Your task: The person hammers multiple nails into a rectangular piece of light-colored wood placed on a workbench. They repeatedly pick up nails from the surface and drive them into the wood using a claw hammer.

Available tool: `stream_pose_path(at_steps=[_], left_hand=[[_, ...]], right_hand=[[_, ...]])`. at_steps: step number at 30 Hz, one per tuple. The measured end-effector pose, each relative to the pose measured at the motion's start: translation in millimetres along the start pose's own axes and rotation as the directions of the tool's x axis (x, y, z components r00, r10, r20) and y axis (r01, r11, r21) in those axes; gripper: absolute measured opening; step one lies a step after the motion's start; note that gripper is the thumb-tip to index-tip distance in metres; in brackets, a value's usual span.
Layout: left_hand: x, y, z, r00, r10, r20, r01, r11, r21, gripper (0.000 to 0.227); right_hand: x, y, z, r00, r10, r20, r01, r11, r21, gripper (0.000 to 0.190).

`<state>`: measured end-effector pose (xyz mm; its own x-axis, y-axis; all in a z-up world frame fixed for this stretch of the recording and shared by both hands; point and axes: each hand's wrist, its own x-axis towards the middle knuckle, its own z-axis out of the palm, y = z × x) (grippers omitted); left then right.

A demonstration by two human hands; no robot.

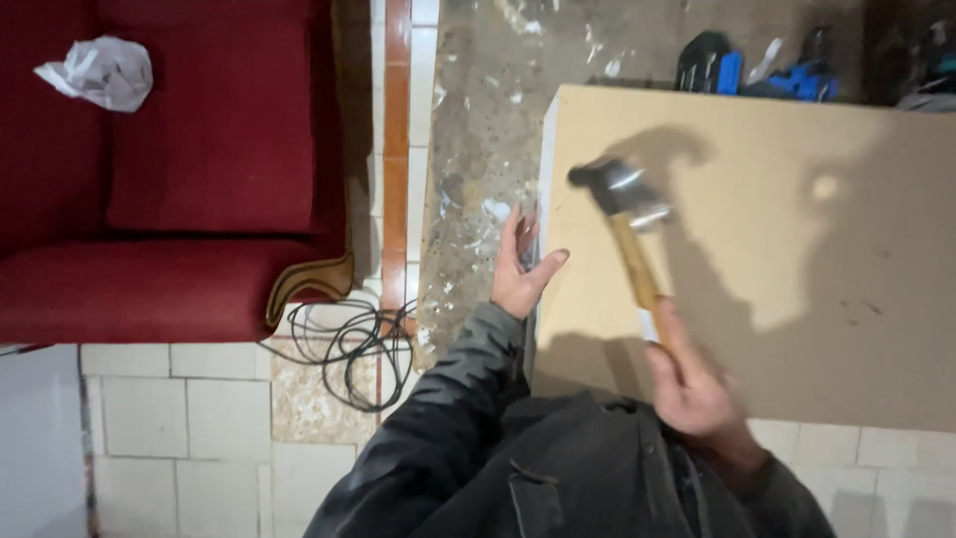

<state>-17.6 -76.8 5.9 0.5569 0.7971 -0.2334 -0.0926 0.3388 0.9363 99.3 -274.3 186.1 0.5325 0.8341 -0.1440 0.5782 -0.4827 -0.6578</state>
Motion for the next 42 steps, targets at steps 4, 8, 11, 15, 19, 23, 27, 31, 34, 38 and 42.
stream_pose_path(at_steps=[4,8,11,15,19,23,27,31,34,38,42], left_hand=[[-1,3,1,1.000,0.006,0.031,-0.005,1.000,-0.023,0.104],[-5,-1,-4,0.998,0.032,0.056,-0.030,0.999,-0.039,0.104],[8,5,-2,0.994,0.106,-0.004,-0.105,0.985,0.137,0.101],[-1,11,0,0.999,0.039,-0.024,-0.036,0.992,0.119,0.102],[-3,14,3,0.999,0.014,-0.032,-0.011,0.993,0.114,0.102],[-2,16,-1,0.997,0.044,-0.064,-0.032,0.983,0.183,0.102],[-8,27,-3,0.998,0.016,-0.062,-0.004,0.982,0.187,0.099],[-19,56,8,0.982,0.175,-0.070,-0.143,0.935,0.325,0.070],[-19,93,42,0.959,0.285,-0.010,-0.255,0.871,0.420,0.051],[-29,141,105,0.889,0.435,0.144,-0.433,0.696,0.573,0.027],[-60,152,207,0.807,0.515,0.290,-0.581,0.600,0.550,0.024]], right_hand=[[-14,30,8,0.925,-0.321,-0.204,0.323,0.946,-0.028,0.058],[12,-7,11,0.996,0.076,0.052,-0.072,0.994,-0.079,0.062],[15,-13,7,0.941,0.308,0.140,-0.293,0.949,-0.118,0.064],[-1,20,15,0.998,-0.018,-0.056,0.012,0.995,-0.100,0.061],[-5,62,35,0.956,-0.274,-0.107,0.261,0.958,-0.123,0.058],[-8,61,25,0.990,-0.130,0.051,0.139,0.942,-0.306,0.060],[-36,64,14,0.988,-0.156,0.005,0.147,0.922,-0.358,0.061],[-54,57,-10,0.941,0.260,0.219,-0.205,0.948,-0.244,0.061],[-62,77,-31,0.937,0.227,0.267,-0.219,0.974,-0.060,0.061],[-60,92,-52,0.913,0.222,0.341,-0.238,0.971,0.005,0.058],[-68,142,-65,0.898,0.184,0.399,-0.148,0.982,-0.118,0.061]])
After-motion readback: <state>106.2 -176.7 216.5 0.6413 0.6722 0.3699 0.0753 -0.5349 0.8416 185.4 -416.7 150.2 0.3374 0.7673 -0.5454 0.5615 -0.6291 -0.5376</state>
